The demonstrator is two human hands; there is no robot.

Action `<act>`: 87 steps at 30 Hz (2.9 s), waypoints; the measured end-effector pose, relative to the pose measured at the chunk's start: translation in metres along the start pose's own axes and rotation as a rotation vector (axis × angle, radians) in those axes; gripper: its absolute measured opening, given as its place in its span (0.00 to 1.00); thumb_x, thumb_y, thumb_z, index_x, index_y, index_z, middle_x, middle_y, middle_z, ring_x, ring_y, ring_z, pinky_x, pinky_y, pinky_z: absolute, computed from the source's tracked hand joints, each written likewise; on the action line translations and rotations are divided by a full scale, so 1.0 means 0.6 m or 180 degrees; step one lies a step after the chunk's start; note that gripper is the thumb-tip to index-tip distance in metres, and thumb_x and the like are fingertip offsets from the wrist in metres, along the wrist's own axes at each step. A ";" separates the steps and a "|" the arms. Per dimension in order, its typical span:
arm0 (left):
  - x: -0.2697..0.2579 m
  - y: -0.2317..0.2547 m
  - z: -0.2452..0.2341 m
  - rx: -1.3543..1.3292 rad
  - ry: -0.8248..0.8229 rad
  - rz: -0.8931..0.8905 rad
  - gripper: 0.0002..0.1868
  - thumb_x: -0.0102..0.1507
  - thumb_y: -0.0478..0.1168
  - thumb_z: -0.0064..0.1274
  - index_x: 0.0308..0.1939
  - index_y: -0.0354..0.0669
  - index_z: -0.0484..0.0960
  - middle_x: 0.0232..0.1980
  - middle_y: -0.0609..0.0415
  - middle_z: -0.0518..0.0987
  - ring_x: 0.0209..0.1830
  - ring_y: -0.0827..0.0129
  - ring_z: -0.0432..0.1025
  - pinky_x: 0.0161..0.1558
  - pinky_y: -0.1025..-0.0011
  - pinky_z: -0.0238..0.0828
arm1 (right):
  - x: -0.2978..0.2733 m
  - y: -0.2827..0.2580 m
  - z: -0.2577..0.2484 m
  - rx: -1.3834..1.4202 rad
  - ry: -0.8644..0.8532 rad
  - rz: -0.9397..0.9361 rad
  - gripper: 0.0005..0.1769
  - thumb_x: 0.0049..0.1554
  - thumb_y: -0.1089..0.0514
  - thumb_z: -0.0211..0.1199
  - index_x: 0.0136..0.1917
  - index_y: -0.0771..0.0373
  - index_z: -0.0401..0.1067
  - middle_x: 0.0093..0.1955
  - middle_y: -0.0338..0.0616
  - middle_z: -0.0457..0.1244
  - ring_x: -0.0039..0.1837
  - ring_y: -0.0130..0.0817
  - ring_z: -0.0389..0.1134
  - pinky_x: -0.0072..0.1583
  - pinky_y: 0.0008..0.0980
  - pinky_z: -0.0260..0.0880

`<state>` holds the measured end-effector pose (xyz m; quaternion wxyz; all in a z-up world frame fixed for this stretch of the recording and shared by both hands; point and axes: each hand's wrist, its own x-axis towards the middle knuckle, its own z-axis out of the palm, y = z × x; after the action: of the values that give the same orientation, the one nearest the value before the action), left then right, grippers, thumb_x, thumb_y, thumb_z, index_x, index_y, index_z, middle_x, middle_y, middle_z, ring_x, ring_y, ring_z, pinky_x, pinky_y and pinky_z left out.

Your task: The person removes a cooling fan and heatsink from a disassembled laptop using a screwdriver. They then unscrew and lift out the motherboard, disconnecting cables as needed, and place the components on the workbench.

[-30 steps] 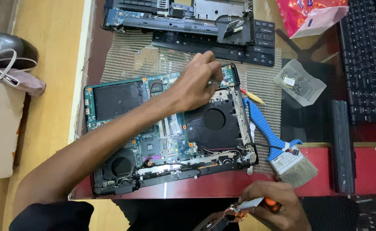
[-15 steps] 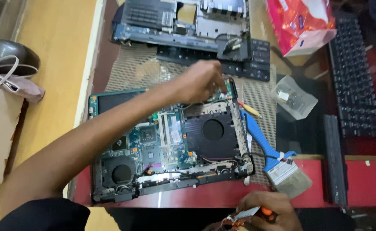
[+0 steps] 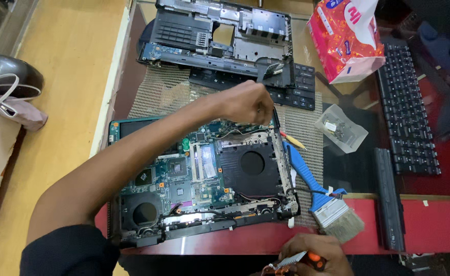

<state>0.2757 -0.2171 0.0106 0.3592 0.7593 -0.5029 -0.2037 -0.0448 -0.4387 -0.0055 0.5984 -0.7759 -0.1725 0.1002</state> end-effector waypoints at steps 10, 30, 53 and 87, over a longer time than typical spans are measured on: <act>0.045 0.127 -0.026 0.1751 -0.1290 -0.1178 0.05 0.63 0.26 0.49 0.32 0.34 0.75 0.36 0.51 0.73 0.30 0.63 0.69 0.28 0.68 0.67 | 0.003 -0.002 -0.001 0.0067 -0.0016 -0.0076 0.06 0.49 0.62 0.73 0.42 0.63 0.81 0.39 0.47 0.78 0.40 0.37 0.81 0.43 0.33 0.84; -0.006 -0.001 -0.058 -0.0308 -0.0846 -0.0740 0.11 0.62 0.31 0.50 0.41 0.45 0.88 0.39 0.57 0.85 0.29 0.77 0.72 0.32 0.78 0.68 | 0.006 0.002 -0.011 -0.0019 -0.0281 -0.0274 0.07 0.52 0.59 0.71 0.44 0.62 0.80 0.41 0.43 0.77 0.41 0.35 0.81 0.45 0.31 0.82; -0.084 0.047 -0.009 0.0494 0.0243 -0.1176 0.06 0.61 0.29 0.56 0.35 0.45 0.83 0.35 0.58 0.85 0.33 0.69 0.80 0.33 0.72 0.80 | -0.005 0.010 -0.002 -0.0201 -0.0014 0.0008 0.08 0.50 0.57 0.75 0.42 0.60 0.83 0.41 0.42 0.78 0.42 0.34 0.82 0.45 0.32 0.85; -0.106 0.024 0.036 0.0632 0.1381 -0.0361 0.13 0.60 0.22 0.48 0.38 0.34 0.88 0.40 0.45 0.77 0.41 0.51 0.76 0.34 0.60 0.79 | -0.015 -0.001 0.008 0.0223 0.0376 0.0309 0.09 0.50 0.57 0.74 0.42 0.63 0.82 0.40 0.46 0.77 0.40 0.39 0.81 0.44 0.38 0.83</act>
<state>0.2265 -0.1700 0.0038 0.3704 0.8439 -0.3880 -0.0052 -0.0548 -0.4379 -0.0066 0.6288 -0.7665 -0.0955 0.0892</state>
